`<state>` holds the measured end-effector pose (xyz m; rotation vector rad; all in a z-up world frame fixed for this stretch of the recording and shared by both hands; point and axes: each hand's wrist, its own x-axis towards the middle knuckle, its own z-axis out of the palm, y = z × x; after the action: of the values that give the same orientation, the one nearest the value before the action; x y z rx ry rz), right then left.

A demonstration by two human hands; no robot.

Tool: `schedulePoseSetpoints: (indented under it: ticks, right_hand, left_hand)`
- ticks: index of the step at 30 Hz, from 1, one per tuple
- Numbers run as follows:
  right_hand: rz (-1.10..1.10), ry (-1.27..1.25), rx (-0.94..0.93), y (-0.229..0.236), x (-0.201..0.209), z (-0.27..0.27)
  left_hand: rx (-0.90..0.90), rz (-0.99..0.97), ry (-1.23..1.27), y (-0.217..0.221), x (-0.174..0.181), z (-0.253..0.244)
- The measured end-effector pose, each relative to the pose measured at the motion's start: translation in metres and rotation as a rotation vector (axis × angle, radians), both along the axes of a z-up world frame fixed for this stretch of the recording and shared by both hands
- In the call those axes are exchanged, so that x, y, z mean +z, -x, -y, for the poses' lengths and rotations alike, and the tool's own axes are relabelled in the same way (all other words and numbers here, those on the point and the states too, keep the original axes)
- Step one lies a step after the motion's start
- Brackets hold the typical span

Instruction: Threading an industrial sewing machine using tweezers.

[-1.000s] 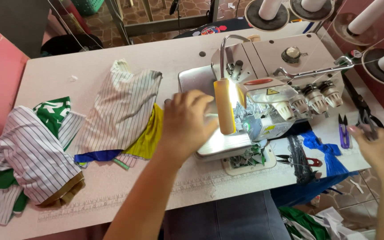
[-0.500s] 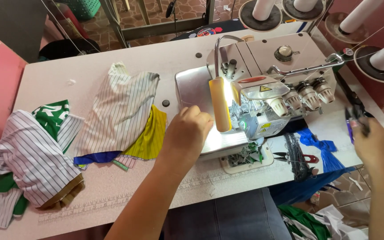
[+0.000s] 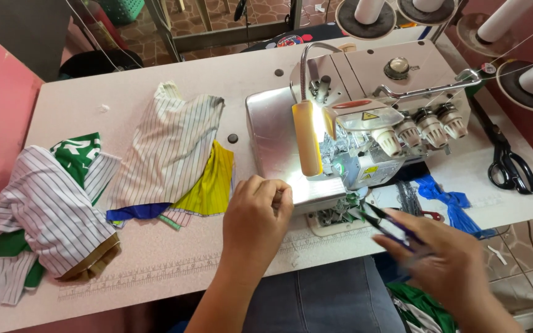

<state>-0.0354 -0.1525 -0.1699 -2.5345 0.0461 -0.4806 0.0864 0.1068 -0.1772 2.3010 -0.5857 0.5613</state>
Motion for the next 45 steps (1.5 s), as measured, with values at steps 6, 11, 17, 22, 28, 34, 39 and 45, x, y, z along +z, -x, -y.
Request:
schedulePoseSetpoints:
  ticks: [6,11,17,22,28,34,39,45]
  right_hand:
    - [0.337,0.487,0.147,-0.053,0.002,-0.050]
    - [0.360,0.521,0.190,-0.070,0.000,-0.066]
    - [0.164,0.239,0.229,-0.050,0.010,-0.028]
    - [-0.494,-0.097,-0.550,-0.014,0.048,0.022]
    - [-0.576,0.118,-0.745,-0.047,-0.056,0.154]
    - [-0.708,0.333,-0.773,-0.064,-0.043,0.146]
    - [-0.430,0.303,-0.781,-0.023,-0.060,0.147]
    - [0.098,0.088,-0.093,-0.008,-0.011,0.029]
  left_hand:
    - [0.043,-0.081,0.057,0.010,0.004,0.000]
    - [0.058,-0.061,0.078,0.012,0.005,-0.005]
    - [0.099,-0.309,-0.020,-0.004,0.019,-0.040]
    - [0.357,-0.049,-0.089,-0.033,0.040,-0.081]
    - [-0.127,-0.014,-0.153,-0.075,0.002,0.012]
    - [-0.135,0.152,-0.017,-0.078,-0.020,0.037]
    - [-0.140,0.166,0.047,-0.071,-0.024,0.035]
    - [-0.159,0.090,0.085,-0.072,-0.031,0.036]
